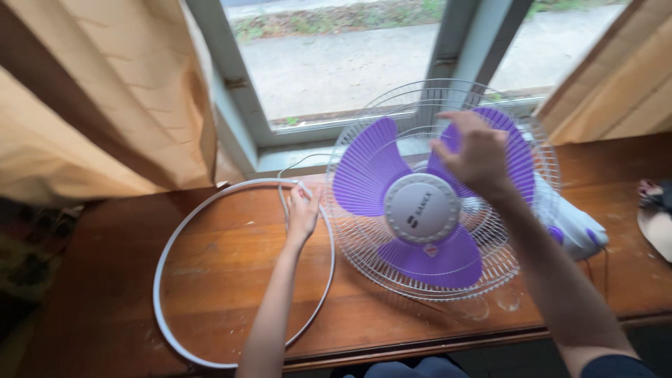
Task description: The person disassembles a purple table fan on a wooden table. They remove the front grille, unscrew the central hub to detach the blades, and then remove the rear grille.
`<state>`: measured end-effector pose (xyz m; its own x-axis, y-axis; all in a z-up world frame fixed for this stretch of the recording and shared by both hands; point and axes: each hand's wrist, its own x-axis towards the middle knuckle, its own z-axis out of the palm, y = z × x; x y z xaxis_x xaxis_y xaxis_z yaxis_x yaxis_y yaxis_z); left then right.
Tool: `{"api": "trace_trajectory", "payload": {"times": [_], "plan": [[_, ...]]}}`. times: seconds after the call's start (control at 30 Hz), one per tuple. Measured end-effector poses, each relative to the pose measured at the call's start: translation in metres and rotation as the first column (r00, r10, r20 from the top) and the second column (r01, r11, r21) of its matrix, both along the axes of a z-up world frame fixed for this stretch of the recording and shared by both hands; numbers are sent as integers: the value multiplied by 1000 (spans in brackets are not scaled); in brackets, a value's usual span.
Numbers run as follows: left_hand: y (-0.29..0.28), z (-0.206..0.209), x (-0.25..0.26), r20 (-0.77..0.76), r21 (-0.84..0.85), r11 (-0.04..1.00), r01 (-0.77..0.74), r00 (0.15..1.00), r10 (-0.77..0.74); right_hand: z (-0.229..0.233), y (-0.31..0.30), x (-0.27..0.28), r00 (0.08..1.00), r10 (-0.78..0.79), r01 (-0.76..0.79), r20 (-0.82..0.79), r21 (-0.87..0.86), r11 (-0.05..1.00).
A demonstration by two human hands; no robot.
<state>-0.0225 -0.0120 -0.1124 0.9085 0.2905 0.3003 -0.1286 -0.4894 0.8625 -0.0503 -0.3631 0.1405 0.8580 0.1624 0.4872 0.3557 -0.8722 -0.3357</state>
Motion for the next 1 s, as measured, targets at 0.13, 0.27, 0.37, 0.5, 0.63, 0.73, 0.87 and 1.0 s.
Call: {"api": "trace_trajectory", "payload": {"times": [0.13,0.27,0.37,0.5,0.63,0.73,0.87,1.0], "plan": [[-29,-48,-1,-136,-109,994,17,990,-32,2,-84,-20,984,-175,175,14,22,984],[-43,-89,-1,-191,-265,964,39,977,-92,-4,-131,-38,960,-254,266,-121,95,959],[-48,-96,-4,-139,-297,951,87,981,-134,-15,-143,-43,912,-238,309,-335,179,934],[-53,-72,-14,-268,-272,962,36,957,-112,-34,-141,-42,900,-157,252,-406,192,949],[-56,-35,-16,-299,-215,976,-27,953,-39,-39,-142,-39,935,-108,196,-338,237,951],[-55,-20,-10,-296,-202,979,-15,954,-46,-41,-140,-40,944,-80,184,-320,308,933],[-52,-16,-1,-257,-191,981,-19,966,-32,-45,-131,-43,970,-106,175,-219,326,929],[-52,-14,12,-259,-257,966,-3,964,-66,-48,-124,-48,981,-108,166,-160,417,894]]}}
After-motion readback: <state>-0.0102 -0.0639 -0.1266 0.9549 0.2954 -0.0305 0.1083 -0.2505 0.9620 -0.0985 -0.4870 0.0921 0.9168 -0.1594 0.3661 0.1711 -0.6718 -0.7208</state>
